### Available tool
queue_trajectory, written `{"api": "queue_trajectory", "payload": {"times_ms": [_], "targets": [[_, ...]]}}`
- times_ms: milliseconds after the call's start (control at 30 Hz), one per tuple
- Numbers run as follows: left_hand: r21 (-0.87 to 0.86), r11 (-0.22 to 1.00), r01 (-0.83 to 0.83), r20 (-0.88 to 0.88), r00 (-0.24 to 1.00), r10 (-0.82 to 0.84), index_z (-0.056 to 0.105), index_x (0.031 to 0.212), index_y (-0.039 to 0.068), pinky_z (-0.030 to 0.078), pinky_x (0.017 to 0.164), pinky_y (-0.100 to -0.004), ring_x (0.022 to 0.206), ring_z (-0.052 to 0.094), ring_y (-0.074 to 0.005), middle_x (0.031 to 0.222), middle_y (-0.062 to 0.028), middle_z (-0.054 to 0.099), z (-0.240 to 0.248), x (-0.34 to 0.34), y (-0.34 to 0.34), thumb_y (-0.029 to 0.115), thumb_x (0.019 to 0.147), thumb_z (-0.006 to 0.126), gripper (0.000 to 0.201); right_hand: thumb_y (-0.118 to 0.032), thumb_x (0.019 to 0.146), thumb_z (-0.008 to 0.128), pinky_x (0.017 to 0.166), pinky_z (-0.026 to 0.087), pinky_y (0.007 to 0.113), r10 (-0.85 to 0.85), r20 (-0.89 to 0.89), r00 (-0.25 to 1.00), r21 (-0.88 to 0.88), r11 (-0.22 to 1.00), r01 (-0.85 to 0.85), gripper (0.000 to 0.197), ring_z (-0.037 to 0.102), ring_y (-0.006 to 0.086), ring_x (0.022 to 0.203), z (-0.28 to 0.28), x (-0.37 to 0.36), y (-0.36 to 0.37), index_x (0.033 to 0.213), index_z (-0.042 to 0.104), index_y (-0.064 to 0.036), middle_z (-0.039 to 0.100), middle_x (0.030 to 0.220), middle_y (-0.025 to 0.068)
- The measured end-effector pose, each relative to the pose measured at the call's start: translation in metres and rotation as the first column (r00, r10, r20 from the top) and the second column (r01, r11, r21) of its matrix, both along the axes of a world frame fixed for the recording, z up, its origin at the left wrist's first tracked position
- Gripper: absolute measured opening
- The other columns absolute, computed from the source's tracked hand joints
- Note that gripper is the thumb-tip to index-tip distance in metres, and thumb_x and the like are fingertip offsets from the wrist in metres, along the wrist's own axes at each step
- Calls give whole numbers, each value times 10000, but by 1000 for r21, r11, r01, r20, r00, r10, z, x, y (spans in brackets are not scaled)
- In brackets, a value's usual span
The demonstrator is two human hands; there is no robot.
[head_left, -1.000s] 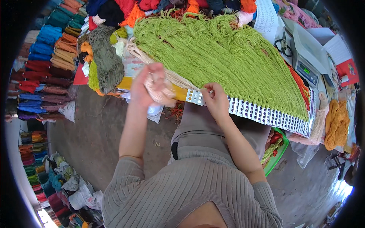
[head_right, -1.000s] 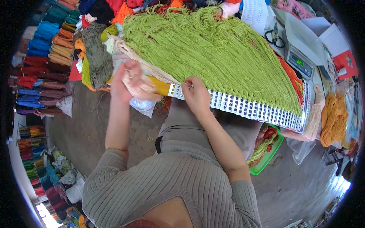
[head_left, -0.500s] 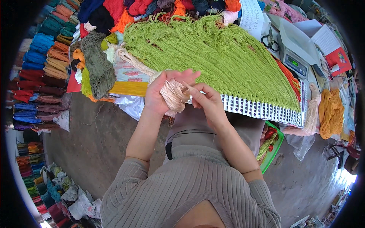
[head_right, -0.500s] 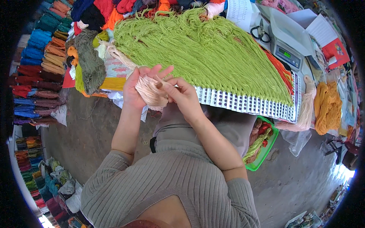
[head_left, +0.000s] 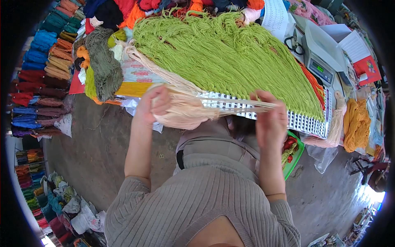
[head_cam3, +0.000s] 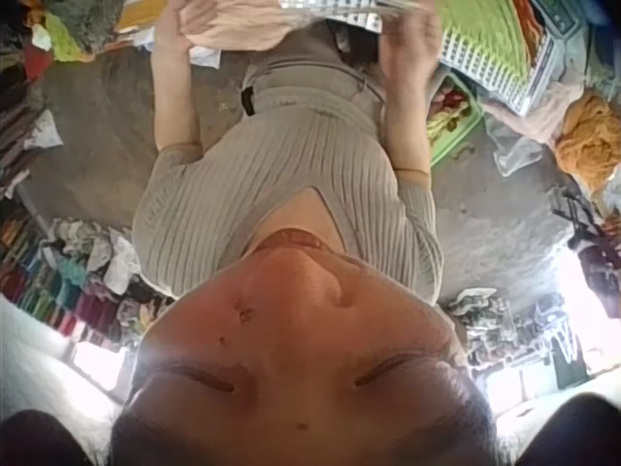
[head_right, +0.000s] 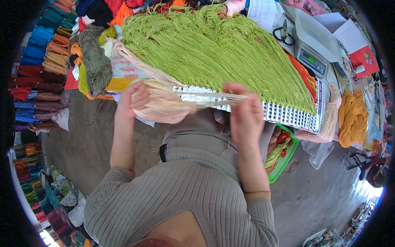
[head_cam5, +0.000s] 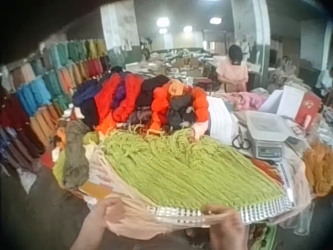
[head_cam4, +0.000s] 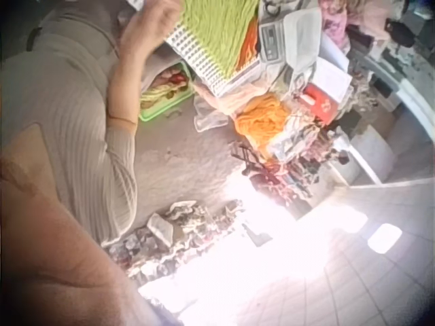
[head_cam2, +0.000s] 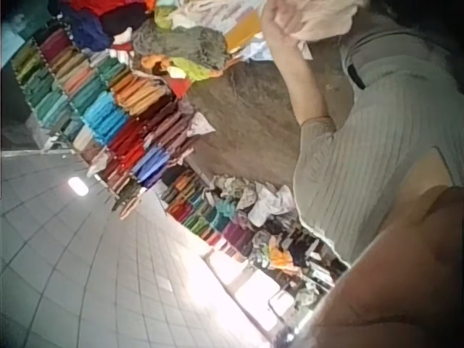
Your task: Sorting and attaching bunches of colored yarn to a sample board at a factory workstation.
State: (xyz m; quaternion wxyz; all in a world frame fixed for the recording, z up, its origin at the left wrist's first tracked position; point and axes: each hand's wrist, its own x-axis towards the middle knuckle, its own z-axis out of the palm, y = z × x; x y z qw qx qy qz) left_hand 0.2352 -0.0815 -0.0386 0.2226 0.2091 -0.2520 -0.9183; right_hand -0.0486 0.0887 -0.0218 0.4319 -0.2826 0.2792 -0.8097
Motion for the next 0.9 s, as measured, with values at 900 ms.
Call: {"api": "queue_trajectory", "payload": {"times_ms": [900], "targets": [[-2,999,-49,226,973,48,570,1138,37,494,529,-253,674,589,-130,1075,-73,606,-4,-41,16,224,862,561,334,-16,857,558,612,459,220,341,-641,688,539,838,87,188,562,93,696,-34,0,18,1036,500,-7,603,798,33]]}}
